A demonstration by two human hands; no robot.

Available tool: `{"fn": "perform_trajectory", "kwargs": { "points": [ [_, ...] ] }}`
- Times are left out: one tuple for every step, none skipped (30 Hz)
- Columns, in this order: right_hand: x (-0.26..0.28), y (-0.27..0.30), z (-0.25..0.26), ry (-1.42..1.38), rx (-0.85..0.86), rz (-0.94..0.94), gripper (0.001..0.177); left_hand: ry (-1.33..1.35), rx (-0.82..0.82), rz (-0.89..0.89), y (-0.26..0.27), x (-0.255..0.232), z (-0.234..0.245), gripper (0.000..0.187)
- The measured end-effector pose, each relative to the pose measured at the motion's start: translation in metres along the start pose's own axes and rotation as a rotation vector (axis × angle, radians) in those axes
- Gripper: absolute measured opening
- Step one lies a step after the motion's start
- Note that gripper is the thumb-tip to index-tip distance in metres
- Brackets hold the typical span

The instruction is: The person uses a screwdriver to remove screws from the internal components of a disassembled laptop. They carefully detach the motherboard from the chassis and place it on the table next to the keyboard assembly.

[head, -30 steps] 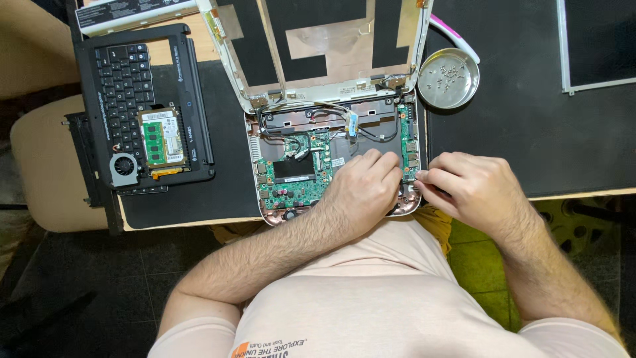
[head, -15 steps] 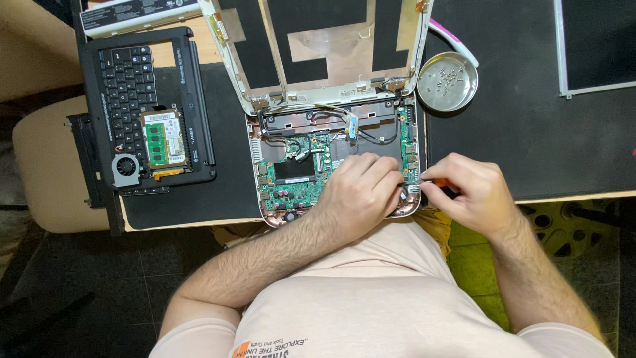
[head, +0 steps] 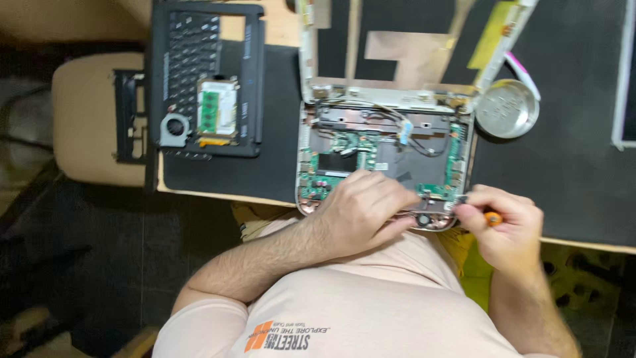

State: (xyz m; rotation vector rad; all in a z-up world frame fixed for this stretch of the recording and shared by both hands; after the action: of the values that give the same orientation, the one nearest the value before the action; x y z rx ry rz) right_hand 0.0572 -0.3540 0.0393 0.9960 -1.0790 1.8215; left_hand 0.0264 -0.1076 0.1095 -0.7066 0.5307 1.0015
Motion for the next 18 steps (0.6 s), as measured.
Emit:
{"fn": "perform_trajectory", "kwargs": {
  "points": [
    [-0.003, -0.002, -0.002, -0.007, 0.021, 0.009, 0.020, -0.007, -0.017, 0.015, 0.007, 0.005, 0.007, 0.025],
    [-0.006, -0.003, 0.000, -0.040, -0.014, 0.025, 0.022, -0.041, -0.054, -0.015, 0.015, 0.006, 0.015, 0.015],
    [-0.008, -0.005, 0.002, -0.074, -0.050, 0.041, 0.026, -0.075, -0.090, -0.046, 0.023, 0.006, 0.023, 0.008],
    [-0.008, -0.009, -0.001, -0.079, -0.033, 0.049, 0.026, -0.082, -0.105, -0.035, 0.031, 0.009, 0.029, 0.008],
    [-0.010, -0.013, -0.002, -0.045, -0.037, 0.036, 0.029, -0.091, -0.118, 0.000, 0.039, 0.013, 0.035, 0.008],
    [-0.012, -0.018, -0.002, -0.011, -0.046, 0.026, 0.032, -0.102, -0.130, 0.031, 0.046, 0.019, 0.041, 0.011],
    [-0.015, -0.021, -0.006, -0.015, -0.034, 0.038, 0.032, -0.110, -0.145, 0.036, 0.054, 0.022, 0.049, 0.011],
    [-0.021, -0.024, -0.008, -0.007, -0.015, 0.025, 0.023, -0.125, -0.145, 0.058, 0.061, 0.028, 0.054, 0.014],
    [-0.027, -0.028, -0.010, 0.001, 0.004, 0.011, 0.016, -0.140, -0.146, 0.079, 0.068, 0.033, 0.058, 0.017],
    [-0.021, -0.038, -0.017, 0.009, 0.013, 0.025, 0.016, -0.140, -0.164, 0.077, 0.071, 0.037, 0.064, 0.017],
    [-0.014, -0.049, -0.028, -0.037, 0.054, 0.044, 0.017, -0.172, -0.189, 0.079, 0.075, 0.040, 0.069, 0.018],
    [-0.007, -0.054, -0.040, -0.087, 0.096, 0.053, 0.019, -0.202, -0.208, 0.088, 0.081, 0.043, 0.074, 0.019],
    [-0.002, -0.058, -0.045, -0.083, 0.106, 0.056, 0.019, -0.199, -0.218, 0.093, 0.086, 0.046, 0.075, 0.019],
    [0.003, -0.062, -0.051, -0.070, 0.119, 0.062, 0.020, -0.205, -0.243, 0.095, 0.091, 0.050, 0.079, 0.023],
    [0.007, -0.067, -0.058, -0.058, 0.132, 0.068, 0.021, -0.210, -0.268, 0.097, 0.097, 0.053, 0.083, 0.028],
    [0.007, -0.068, -0.060, -0.060, 0.139, 0.070, 0.021, -0.212, -0.273, 0.103, 0.100, 0.056, 0.086, 0.028],
    [0.010, -0.070, -0.064, -0.053, 0.165, 0.105, 0.024, -0.196, -0.307, 0.102, 0.104, 0.058, 0.091, 0.024],
    [0.012, -0.070, -0.067, -0.048, 0.190, 0.138, 0.036, -0.181, -0.337, 0.102, 0.108, 0.060, 0.096, 0.021]
  ]
}}
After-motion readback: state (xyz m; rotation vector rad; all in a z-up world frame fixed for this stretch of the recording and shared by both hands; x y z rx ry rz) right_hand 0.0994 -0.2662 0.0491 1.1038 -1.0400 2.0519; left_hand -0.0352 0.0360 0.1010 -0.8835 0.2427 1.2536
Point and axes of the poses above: each hand's wrist, its own y-axis away from the middle knuckle, its own z-axis out of the back of the hand, x = y × z, the point moved 9 cm from there along -y, towards the middle knuckle, and after that the axes turned 12 degrees about z, right-handed, at the moved point
